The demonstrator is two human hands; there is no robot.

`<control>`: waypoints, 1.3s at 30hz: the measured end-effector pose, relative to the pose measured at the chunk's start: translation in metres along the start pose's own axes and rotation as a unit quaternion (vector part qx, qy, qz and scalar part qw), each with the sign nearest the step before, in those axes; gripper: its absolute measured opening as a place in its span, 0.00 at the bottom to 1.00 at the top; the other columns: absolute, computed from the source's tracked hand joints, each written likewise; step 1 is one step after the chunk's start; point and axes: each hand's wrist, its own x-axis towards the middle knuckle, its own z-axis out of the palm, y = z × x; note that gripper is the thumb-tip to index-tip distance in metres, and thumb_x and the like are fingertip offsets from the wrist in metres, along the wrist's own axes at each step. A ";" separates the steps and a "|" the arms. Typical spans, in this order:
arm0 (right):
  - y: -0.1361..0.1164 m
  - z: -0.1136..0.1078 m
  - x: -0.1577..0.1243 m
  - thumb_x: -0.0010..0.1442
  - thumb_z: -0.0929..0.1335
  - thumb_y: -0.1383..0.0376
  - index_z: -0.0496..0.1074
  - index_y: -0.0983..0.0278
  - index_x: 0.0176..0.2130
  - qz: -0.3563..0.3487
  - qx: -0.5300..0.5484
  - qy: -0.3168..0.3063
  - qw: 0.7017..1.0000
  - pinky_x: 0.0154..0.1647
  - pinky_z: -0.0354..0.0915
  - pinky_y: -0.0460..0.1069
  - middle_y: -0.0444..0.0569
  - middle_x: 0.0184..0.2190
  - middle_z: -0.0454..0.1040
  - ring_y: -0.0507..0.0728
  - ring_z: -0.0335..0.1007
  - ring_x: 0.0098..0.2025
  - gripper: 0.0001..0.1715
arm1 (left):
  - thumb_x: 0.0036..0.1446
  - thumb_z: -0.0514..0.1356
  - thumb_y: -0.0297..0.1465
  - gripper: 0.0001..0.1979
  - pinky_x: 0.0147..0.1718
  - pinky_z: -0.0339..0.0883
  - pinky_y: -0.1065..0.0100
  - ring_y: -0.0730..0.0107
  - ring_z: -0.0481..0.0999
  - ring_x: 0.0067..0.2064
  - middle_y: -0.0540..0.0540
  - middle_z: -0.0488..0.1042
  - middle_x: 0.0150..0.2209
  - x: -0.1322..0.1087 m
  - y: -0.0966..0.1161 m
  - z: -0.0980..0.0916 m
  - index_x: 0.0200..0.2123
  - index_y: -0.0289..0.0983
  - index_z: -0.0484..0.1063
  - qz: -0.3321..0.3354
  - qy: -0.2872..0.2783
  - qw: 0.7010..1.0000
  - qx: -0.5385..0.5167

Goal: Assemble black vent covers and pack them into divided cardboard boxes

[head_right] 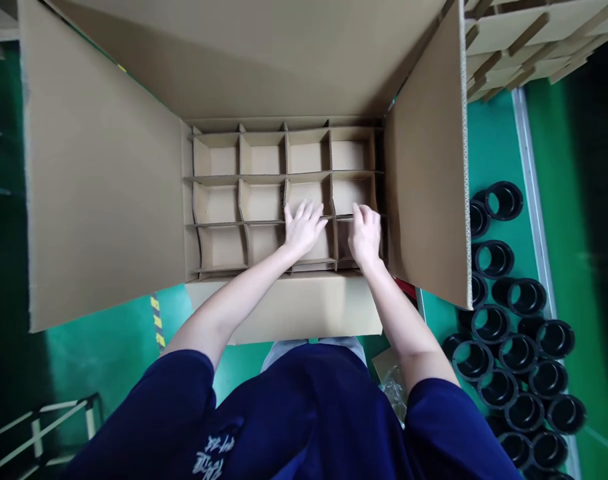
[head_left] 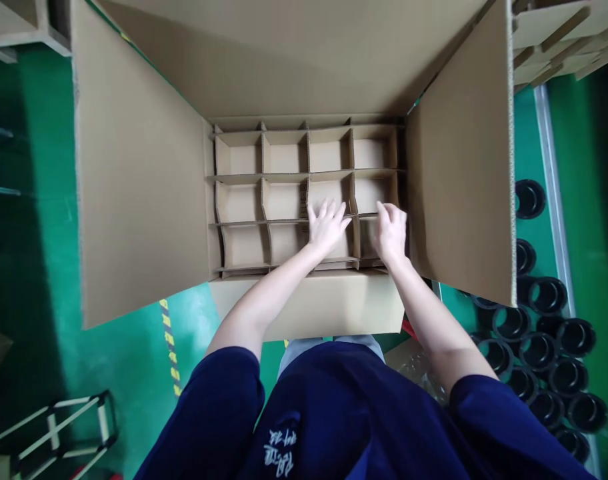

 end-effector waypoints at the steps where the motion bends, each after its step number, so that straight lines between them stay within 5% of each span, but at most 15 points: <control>1: 0.007 0.000 -0.007 0.67 0.55 0.70 0.59 0.71 0.71 0.028 0.006 0.017 0.999 0.64 0.62 0.63 0.65 0.65 0.63 0.69 0.58 0.63 0.35 | 0.73 0.47 0.43 0.27 0.72 0.34 0.37 0.47 0.52 0.75 0.41 0.60 0.72 -0.006 -0.006 0.002 0.70 0.44 0.63 -0.002 -0.007 1.000 0.014; 6: 0.047 0.015 -0.027 0.62 0.55 0.74 0.53 0.74 0.73 0.053 0.008 -0.034 0.998 0.72 0.55 0.64 0.65 0.68 0.60 0.68 0.49 0.73 0.42 | 0.71 0.48 0.46 0.30 0.73 0.27 0.35 0.46 0.48 0.76 0.47 0.55 0.75 -0.010 -0.021 0.016 0.73 0.47 0.57 0.010 -0.020 0.999 0.043; 10: 0.056 0.020 -0.031 0.61 0.54 0.74 0.52 0.81 0.72 0.040 -0.005 -0.072 0.997 0.74 0.53 0.62 0.67 0.71 0.56 0.66 0.44 0.76 0.42 | 0.70 0.50 0.47 0.33 0.73 0.26 0.34 0.47 0.41 0.77 0.47 0.48 0.76 -0.006 -0.016 0.023 0.75 0.46 0.52 0.019 -0.012 0.998 0.058; 15: 0.012 0.006 -0.022 0.71 0.54 0.59 0.44 0.73 0.76 -0.012 0.004 -0.020 1.000 0.73 0.46 0.71 0.67 0.74 0.48 0.71 0.40 0.76 0.40 | 0.71 0.47 0.47 0.33 0.74 0.30 0.39 0.54 0.39 0.78 0.47 0.45 0.77 -0.019 -0.013 0.011 0.75 0.45 0.50 0.012 0.016 0.998 0.054; 20: -0.049 0.026 -0.006 0.73 0.54 0.49 0.40 0.71 0.77 -0.110 0.000 -0.075 0.991 0.74 0.41 0.70 0.63 0.77 0.41 0.70 0.36 0.77 0.45 | 0.71 0.43 0.50 0.38 0.75 0.29 0.45 0.57 0.33 0.78 0.42 0.39 0.78 -0.056 -0.067 -0.010 0.77 0.38 0.40 -0.151 0.102 0.981 0.064; 24: -0.058 0.049 -0.006 0.73 0.54 0.49 0.41 0.75 0.76 -0.118 -0.021 -0.107 0.987 0.75 0.39 0.69 0.64 0.76 0.42 0.69 0.35 0.77 0.46 | 0.71 0.45 0.48 0.40 0.76 0.30 0.51 0.59 0.34 0.78 0.38 0.40 0.77 -0.078 -0.114 -0.012 0.76 0.31 0.40 -0.176 0.042 0.982 0.061; 28: -0.051 0.050 -0.011 0.73 0.54 0.49 0.47 0.76 0.74 -0.120 -0.024 -0.107 0.987 0.75 0.39 0.68 0.65 0.75 0.45 0.68 0.36 0.77 0.45 | 0.71 0.44 0.47 0.40 0.75 0.30 0.49 0.59 0.33 0.78 0.38 0.39 0.77 -0.083 -0.116 -0.009 0.76 0.30 0.41 -0.168 0.051 0.983 0.051; 33: -0.066 0.045 0.008 0.73 0.53 0.50 0.49 0.73 0.75 -0.097 0.012 -0.075 0.992 0.74 0.43 0.71 0.65 0.75 0.46 0.70 0.37 0.77 0.43 | 0.72 0.42 0.44 0.36 0.75 0.32 0.45 0.58 0.36 0.78 0.38 0.39 0.77 -0.066 -0.120 -0.035 0.76 0.32 0.44 -0.185 0.096 0.977 0.047; 36: -0.085 0.048 0.049 0.73 0.54 0.49 0.50 0.69 0.75 -0.121 0.030 -0.047 0.991 0.74 0.43 0.71 0.61 0.76 0.44 0.70 0.36 0.77 0.42 | 0.72 0.43 0.44 0.36 0.74 0.33 0.45 0.58 0.35 0.78 0.40 0.38 0.77 -0.036 -0.146 -0.063 0.76 0.34 0.43 -0.213 0.128 0.967 0.063; 39: -0.098 0.058 0.091 0.73 0.53 0.49 0.52 0.69 0.75 -0.135 0.024 -0.075 0.988 0.75 0.41 0.69 0.59 0.75 0.49 0.68 0.40 0.77 0.41 | 0.71 0.43 0.45 0.36 0.75 0.31 0.46 0.58 0.38 0.78 0.40 0.44 0.77 -0.011 -0.173 -0.078 0.76 0.34 0.46 -0.218 0.105 0.968 0.071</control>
